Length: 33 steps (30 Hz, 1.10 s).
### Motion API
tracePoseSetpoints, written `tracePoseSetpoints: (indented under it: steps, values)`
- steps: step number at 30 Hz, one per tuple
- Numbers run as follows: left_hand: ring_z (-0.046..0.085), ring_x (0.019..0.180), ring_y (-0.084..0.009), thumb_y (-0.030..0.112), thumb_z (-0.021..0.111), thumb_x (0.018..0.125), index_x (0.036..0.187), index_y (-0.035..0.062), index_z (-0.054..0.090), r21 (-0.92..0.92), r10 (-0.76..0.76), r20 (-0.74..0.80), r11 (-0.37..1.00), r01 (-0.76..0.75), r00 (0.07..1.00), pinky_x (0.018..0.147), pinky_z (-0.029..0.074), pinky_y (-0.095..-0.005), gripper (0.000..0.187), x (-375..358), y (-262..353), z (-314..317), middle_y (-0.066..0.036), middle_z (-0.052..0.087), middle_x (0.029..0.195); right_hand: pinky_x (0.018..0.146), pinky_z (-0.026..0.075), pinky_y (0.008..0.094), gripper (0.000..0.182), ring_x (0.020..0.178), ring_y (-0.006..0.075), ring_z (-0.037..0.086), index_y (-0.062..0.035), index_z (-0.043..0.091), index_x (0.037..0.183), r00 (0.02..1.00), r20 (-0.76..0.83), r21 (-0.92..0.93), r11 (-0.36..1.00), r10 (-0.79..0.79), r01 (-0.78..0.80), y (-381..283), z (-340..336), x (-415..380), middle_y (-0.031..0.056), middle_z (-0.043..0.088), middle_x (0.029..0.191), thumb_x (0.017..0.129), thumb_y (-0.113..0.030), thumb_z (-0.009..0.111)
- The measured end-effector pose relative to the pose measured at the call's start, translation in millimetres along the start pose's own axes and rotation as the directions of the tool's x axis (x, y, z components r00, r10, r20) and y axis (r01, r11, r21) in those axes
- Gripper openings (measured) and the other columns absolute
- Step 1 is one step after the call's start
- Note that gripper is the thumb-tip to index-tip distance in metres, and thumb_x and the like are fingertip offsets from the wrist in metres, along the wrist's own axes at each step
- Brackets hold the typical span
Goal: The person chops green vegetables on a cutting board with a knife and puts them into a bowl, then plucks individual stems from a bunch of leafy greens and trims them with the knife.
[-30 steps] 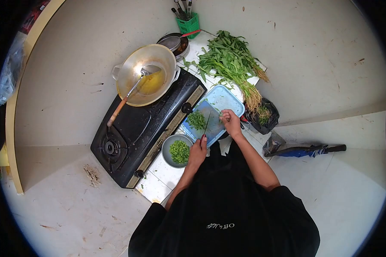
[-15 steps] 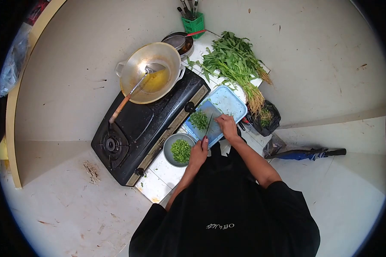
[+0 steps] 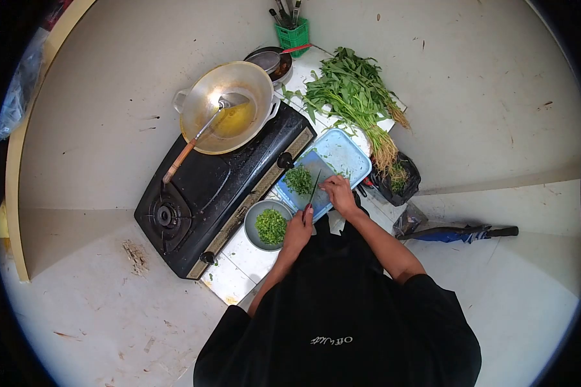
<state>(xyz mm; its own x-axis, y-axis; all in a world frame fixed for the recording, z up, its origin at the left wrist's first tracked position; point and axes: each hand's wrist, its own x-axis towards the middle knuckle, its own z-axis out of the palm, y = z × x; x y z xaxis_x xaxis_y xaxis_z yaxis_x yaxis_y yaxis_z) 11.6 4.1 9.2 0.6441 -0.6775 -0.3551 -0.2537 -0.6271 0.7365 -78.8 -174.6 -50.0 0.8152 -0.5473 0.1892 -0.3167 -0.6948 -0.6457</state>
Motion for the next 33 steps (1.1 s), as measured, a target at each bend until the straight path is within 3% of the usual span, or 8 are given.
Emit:
tracePoseSetpoints:
  steps: [6, 8, 12, 15, 20, 23, 27, 33]
  values:
    - [0.065, 0.084, -0.0483, 0.048, 0.048, 0.101, 0.095, -0.0045, 0.063, 0.016, 0.02, -0.02, 1.0, -0.019, 1.0, 0.074, 0.049, -0.0514, 0.055, 2, -3, 3, -0.029, 0.066, 0.083, 0.083, 0.044, 0.0391, 0.031, 0.094, 0.0251, 0.061, -0.0113, 0.075, 0.1, 0.99, -0.144, 0.006, 1.0, 0.012, -0.011, 3, -3, 10, 0.0048, 0.067, 0.095, 0.075, 0.003, 0.063]
    - [0.065, 0.082, -0.0476, 0.047, 0.049, 0.1, 0.095, -0.0047, 0.063, -0.002, 0.019, -0.01, 1.0, -0.019, 1.0, 0.073, 0.049, -0.0506, 0.054, 2, -4, 4, -0.028, 0.065, 0.081, 0.085, 0.044, 0.038, 0.033, 0.094, 0.0247, 0.061, -0.0095, 0.075, 0.1, 0.974, -0.206, -0.12, 0.99, -0.095, 0.071, 4, -11, 12, 0.0041, 0.067, 0.094, 0.072, 0.003, 0.063]
    - [0.065, 0.08, -0.047, 0.047, 0.049, 0.1, 0.095, -0.0048, 0.062, 0.015, 0.033, -0.011, 0.999, -0.033, 0.999, 0.072, 0.049, -0.0502, 0.054, 4, -5, 8, -0.027, 0.065, 0.078, 0.084, 0.044, 0.0376, 0.033, 0.094, 0.0235, 0.062, -0.0089, 0.075, 0.099, 0.974, -0.129, -0.122, 0.978, -0.187, 0.171, 14, -11, 7, 0.0035, 0.068, 0.095, 0.07, 0.001, 0.065]
    - [0.065, 0.079, -0.0465, 0.047, 0.049, 0.1, 0.094, -0.0049, 0.062, -0.008, 0.032, -0.015, 0.999, -0.032, 0.999, 0.072, 0.049, -0.0501, 0.053, 2, -4, 9, -0.027, 0.065, 0.078, 0.085, 0.043, 0.0371, 0.03, 0.093, 0.0224, 0.063, -0.0098, 0.075, 0.098, 0.983, -0.092, -0.069, 0.986, -0.158, 0.152, 17, -9, 4, 0.004, 0.069, 0.097, 0.072, 0.0, 0.065]
    - [0.065, 0.084, -0.0487, 0.047, 0.049, 0.101, 0.095, -0.0042, 0.063, 0.014, 0.007, 0.024, 1.0, -0.008, 1.0, 0.074, 0.049, -0.0524, 0.054, 1, -3, 7, -0.029, 0.065, 0.081, 0.085, 0.038, 0.0378, 0.017, 0.09, 0.0219, 0.061, -0.0123, 0.077, 0.092, 0.994, -0.091, 0.144, 0.989, 0.051, -0.038, 22, -2, 9, 0.0031, 0.069, 0.094, 0.079, -0.005, 0.069]
    - [0.064, 0.085, -0.0502, 0.048, 0.047, 0.101, 0.096, -0.0038, 0.063, 0.053, -0.005, 0.013, 0.999, 0.004, 1.0, 0.074, 0.049, -0.0538, 0.054, 1, -6, 12, -0.03, 0.065, 0.082, 0.082, 0.038, 0.0384, 0.015, 0.093, 0.0228, 0.06, -0.0112, 0.077, 0.092, 0.981, -0.119, 0.011, 0.988, 0.151, -0.151, 4, -15, 11, 0.0034, 0.068, 0.091, 0.08, -0.006, 0.071]
    - [0.064, 0.084, -0.0507, 0.049, 0.046, 0.101, 0.097, -0.0037, 0.063, 0.052, -0.016, 0.01, 0.999, 0.015, 1.0, 0.073, 0.049, -0.0542, 0.056, -3, -3, 14, -0.031, 0.065, 0.082, 0.081, 0.036, 0.0384, 0.014, 0.093, 0.0233, 0.058, -0.0106, 0.077, 0.09, 0.991, -0.064, 0.064, 0.992, 0.117, -0.113, 11, -8, 12, 0.003, 0.067, 0.089, 0.08, -0.005, 0.071]
    - [0.064, 0.083, -0.0512, 0.048, 0.046, 0.101, 0.098, -0.0036, 0.063, 0.017, -0.055, 0.024, 0.998, 0.054, 0.998, 0.073, 0.049, -0.0543, 0.054, 1, -4, 25, -0.031, 0.065, 0.081, 0.082, 0.039, 0.0382, 0.018, 0.093, 0.0247, 0.059, -0.0102, 0.076, 0.092, 0.991, -0.126, 0.015, 0.999, 0.033, -0.031, 8, -4, 8, 0.0043, 0.066, 0.091, 0.079, -0.002, 0.067]
